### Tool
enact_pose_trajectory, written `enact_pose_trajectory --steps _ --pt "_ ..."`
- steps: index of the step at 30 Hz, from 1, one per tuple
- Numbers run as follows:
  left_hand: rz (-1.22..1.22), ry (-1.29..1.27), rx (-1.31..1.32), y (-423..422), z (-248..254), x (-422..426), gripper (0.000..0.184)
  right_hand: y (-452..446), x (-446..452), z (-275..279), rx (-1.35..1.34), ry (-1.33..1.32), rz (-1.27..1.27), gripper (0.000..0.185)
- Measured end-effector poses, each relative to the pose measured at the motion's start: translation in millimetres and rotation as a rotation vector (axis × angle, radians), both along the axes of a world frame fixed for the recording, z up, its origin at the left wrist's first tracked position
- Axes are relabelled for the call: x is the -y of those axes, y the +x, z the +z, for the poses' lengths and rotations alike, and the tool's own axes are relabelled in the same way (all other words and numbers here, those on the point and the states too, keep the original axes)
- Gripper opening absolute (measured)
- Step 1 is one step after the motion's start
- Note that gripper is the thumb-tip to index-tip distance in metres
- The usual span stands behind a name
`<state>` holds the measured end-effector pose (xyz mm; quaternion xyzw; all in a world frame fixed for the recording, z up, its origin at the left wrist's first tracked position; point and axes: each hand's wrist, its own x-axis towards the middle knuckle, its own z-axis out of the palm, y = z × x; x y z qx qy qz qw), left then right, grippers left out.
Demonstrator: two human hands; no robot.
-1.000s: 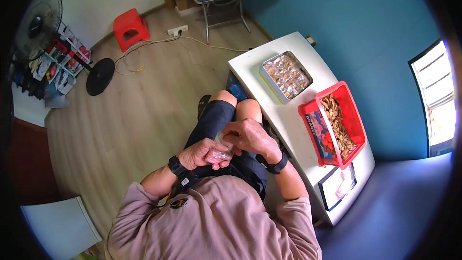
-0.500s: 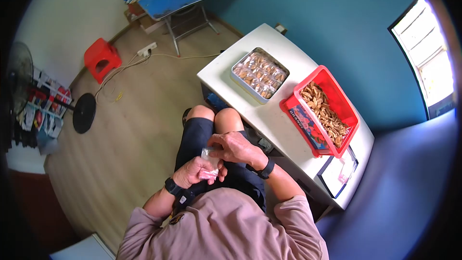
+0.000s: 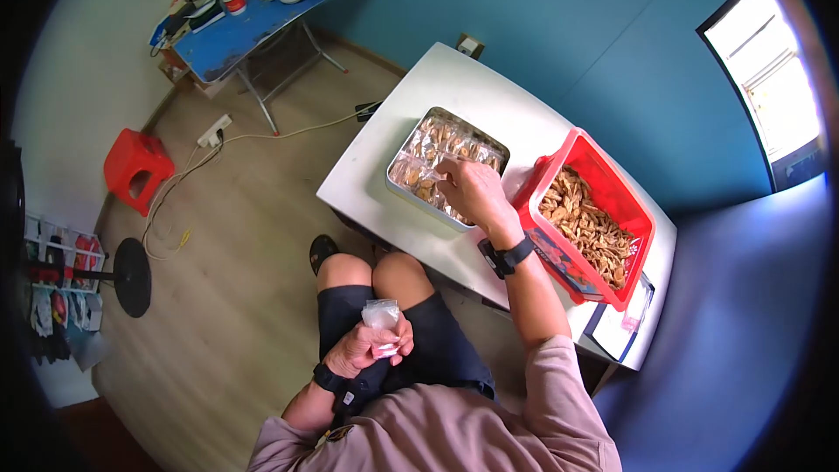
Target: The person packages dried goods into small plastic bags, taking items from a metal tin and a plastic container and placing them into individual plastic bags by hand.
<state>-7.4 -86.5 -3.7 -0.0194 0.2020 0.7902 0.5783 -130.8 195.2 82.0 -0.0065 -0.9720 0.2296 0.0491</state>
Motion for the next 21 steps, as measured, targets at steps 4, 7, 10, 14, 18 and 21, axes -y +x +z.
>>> enact_pose_trajectory --steps 4,7,10,14,18,21 --pt "-0.024 -0.035 0.040 -16 -1 -5 0.021 -29 -2 -19 0.119 0.169 0.021 0.019" --pt "-0.038 -0.030 0.054 -16 0 -5 0.021 -37 -6 -28 0.174 0.172 0.020 0.014" --pt "-0.056 -0.014 0.042 -17 -3 -5 0.021 -39 -10 -28 0.201 0.104 0.014 0.010" --pt "-0.041 -0.022 0.042 -17 -2 -6 0.022 -30 -13 -21 0.142 -0.016 0.009 0.009" --pt "0.081 -0.050 0.014 -13 0 -9 0.023 -11 -7 11 0.054 -0.258 -0.028 0.008" --pt "0.212 -0.079 -0.040 -14 14 -15 0.020 14 3 31 0.041 -0.529 -0.078 0.012"
